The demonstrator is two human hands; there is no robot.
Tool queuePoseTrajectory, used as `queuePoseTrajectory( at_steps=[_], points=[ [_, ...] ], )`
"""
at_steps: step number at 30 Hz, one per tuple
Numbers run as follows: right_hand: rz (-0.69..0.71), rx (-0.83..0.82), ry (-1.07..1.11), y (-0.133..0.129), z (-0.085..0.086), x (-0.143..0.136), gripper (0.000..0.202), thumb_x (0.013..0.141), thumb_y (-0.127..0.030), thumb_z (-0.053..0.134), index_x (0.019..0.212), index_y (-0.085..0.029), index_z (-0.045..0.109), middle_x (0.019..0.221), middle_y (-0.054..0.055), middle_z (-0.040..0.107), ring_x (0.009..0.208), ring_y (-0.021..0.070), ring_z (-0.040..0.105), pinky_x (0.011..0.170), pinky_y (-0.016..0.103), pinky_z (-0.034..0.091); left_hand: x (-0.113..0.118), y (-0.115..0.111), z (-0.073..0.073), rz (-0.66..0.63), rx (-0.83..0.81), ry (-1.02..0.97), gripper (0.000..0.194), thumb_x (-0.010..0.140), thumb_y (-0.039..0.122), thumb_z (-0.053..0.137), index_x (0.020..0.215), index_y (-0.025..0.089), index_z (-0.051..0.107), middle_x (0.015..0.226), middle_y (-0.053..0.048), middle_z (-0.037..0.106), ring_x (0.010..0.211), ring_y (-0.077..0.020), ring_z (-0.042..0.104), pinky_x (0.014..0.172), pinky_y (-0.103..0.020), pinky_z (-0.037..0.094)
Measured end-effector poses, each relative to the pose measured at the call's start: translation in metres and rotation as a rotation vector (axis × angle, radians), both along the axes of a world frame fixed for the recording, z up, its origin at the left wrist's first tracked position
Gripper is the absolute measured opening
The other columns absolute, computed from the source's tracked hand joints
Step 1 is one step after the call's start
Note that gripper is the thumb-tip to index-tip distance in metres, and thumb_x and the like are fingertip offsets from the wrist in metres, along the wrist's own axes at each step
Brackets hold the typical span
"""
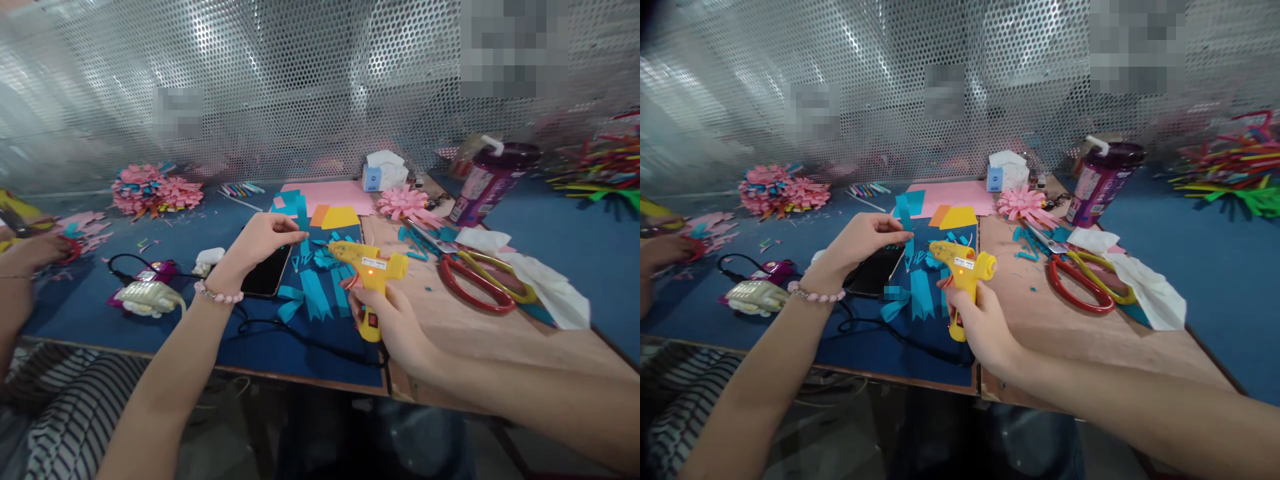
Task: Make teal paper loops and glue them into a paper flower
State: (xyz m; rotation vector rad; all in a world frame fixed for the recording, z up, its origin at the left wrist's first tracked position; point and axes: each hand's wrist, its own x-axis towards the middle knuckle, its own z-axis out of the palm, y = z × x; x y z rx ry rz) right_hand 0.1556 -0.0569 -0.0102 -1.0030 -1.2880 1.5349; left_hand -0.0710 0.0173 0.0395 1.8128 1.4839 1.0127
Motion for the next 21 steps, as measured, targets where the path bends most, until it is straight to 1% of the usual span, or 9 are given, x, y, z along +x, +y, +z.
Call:
queuePoseTrajectory(
  at_steps=[2, 4, 6, 8, 12, 15, 17, 19, 21],
  points=[
    [0.051, 0.037, 0.011, 0.000, 0.001, 0.001, 0.021, 0.079, -0.037, 0.053, 0.070, -0.018, 0.050, 0.059, -0.004, 0.045, 0.052, 0.0099, 0.046, 0.051, 0.023, 0.040, 0.001, 0.001, -0.001, 0.001, 0.003, 0.008, 0.025, 0.067, 0.036, 0.075, 0.073, 0.013, 0.067, 0.070, -0.005, 0.068, 0.068, -0.0150, 0.061, 0.067, -0.027, 0.044],
    [0.129, 0.039, -0.041, -0.001, 0.001, 0.002, 0.023, 0.079, -0.035, 0.052, 0.064, -0.018, 0.049, 0.057, -0.003, 0.046, 0.051, 0.0092, 0.046, 0.050, 0.023, 0.038, 0.000, 0.001, -0.001, 0.001, 0.005, 0.007, 0.025, 0.067, 0.036, 0.075, 0.074, 0.013, 0.067, 0.071, -0.005, 0.068, 0.069, -0.0154, 0.061, 0.067, -0.027, 0.044],
    [0.158, 0.022, -0.110, -0.002, 0.001, 0.002, 0.026, 0.079, -0.032, 0.053, 0.059, -0.017, 0.047, 0.055, -0.003, 0.046, 0.051, 0.0088, 0.045, 0.048, 0.022, 0.036, -0.001, 0.002, -0.002, 0.004, 0.007, 0.000, 0.025, 0.068, 0.035, 0.075, 0.074, 0.013, 0.067, 0.070, -0.005, 0.068, 0.068, -0.0155, 0.062, 0.066, -0.027, 0.044],
    [0.096, 0.022, -0.115, -0.002, 0.001, 0.001, 0.026, 0.080, -0.032, 0.053, 0.060, -0.017, 0.048, 0.056, -0.003, 0.046, 0.051, 0.0086, 0.046, 0.047, 0.022, 0.037, -0.003, 0.001, -0.001, 0.006, 0.009, -0.005, 0.024, 0.068, 0.035, 0.075, 0.074, 0.013, 0.067, 0.070, -0.005, 0.068, 0.068, -0.0153, 0.062, 0.065, -0.026, 0.043],
    [-0.036, 0.032, 0.052, 0.002, 0.007, 0.001, 0.020, 0.083, -0.039, 0.052, 0.075, -0.020, 0.051, 0.062, -0.003, 0.048, 0.048, 0.0101, 0.050, 0.040, 0.022, 0.037, -0.002, 0.001, 0.000, 0.040, 0.045, -0.037, 0.022, 0.068, 0.033, 0.075, 0.073, 0.014, 0.067, 0.067, -0.004, 0.067, 0.064, -0.0137, 0.061, 0.062, -0.025, 0.042],
    [-0.022, 0.064, 0.093, 0.014, 0.024, 0.002, 0.031, 0.086, -0.047, 0.048, 0.069, -0.021, 0.046, 0.060, -0.002, 0.050, 0.038, 0.0115, 0.051, 0.031, 0.023, 0.032, -0.003, 0.002, 0.004, 0.147, 0.130, -0.144, 0.021, 0.066, 0.031, 0.077, 0.073, 0.014, 0.068, 0.066, -0.002, 0.065, 0.058, -0.0107, 0.056, 0.053, -0.022, 0.039],
    [-0.045, 0.153, 0.105, 0.033, 0.042, -0.002, 0.035, 0.087, -0.051, 0.046, 0.068, -0.021, 0.044, 0.055, -0.003, 0.048, 0.033, 0.0116, 0.048, 0.029, 0.023, 0.031, -0.008, 0.002, 0.011, 0.215, 0.181, -0.279, 0.020, 0.065, 0.030, 0.078, 0.071, 0.015, 0.066, 0.062, 0.000, 0.060, 0.052, -0.0085, 0.050, 0.046, -0.021, 0.033],
    [-0.092, 0.245, 0.159, 0.062, 0.064, -0.015, 0.035, 0.088, -0.055, 0.044, 0.075, -0.022, 0.045, 0.054, -0.004, 0.047, 0.031, 0.0106, 0.045, 0.030, 0.023, 0.030, -0.016, 0.000, 0.020, 0.206, 0.219, -0.475, 0.019, 0.066, 0.027, 0.077, 0.067, 0.016, 0.061, 0.056, 0.003, 0.052, 0.045, -0.0059, 0.040, 0.040, -0.021, 0.026],
    [-0.120, 0.293, 0.260, 0.099, 0.085, -0.039, 0.038, 0.090, -0.058, 0.037, 0.077, -0.023, 0.041, 0.053, -0.006, 0.043, 0.033, 0.0086, 0.041, 0.032, 0.021, 0.030, -0.025, -0.004, 0.031, 0.128, 0.256, -0.689, 0.024, 0.068, 0.025, 0.076, 0.064, 0.017, 0.054, 0.055, 0.005, 0.047, 0.041, -0.0039, 0.028, 0.037, -0.021, 0.018]
  ],
)
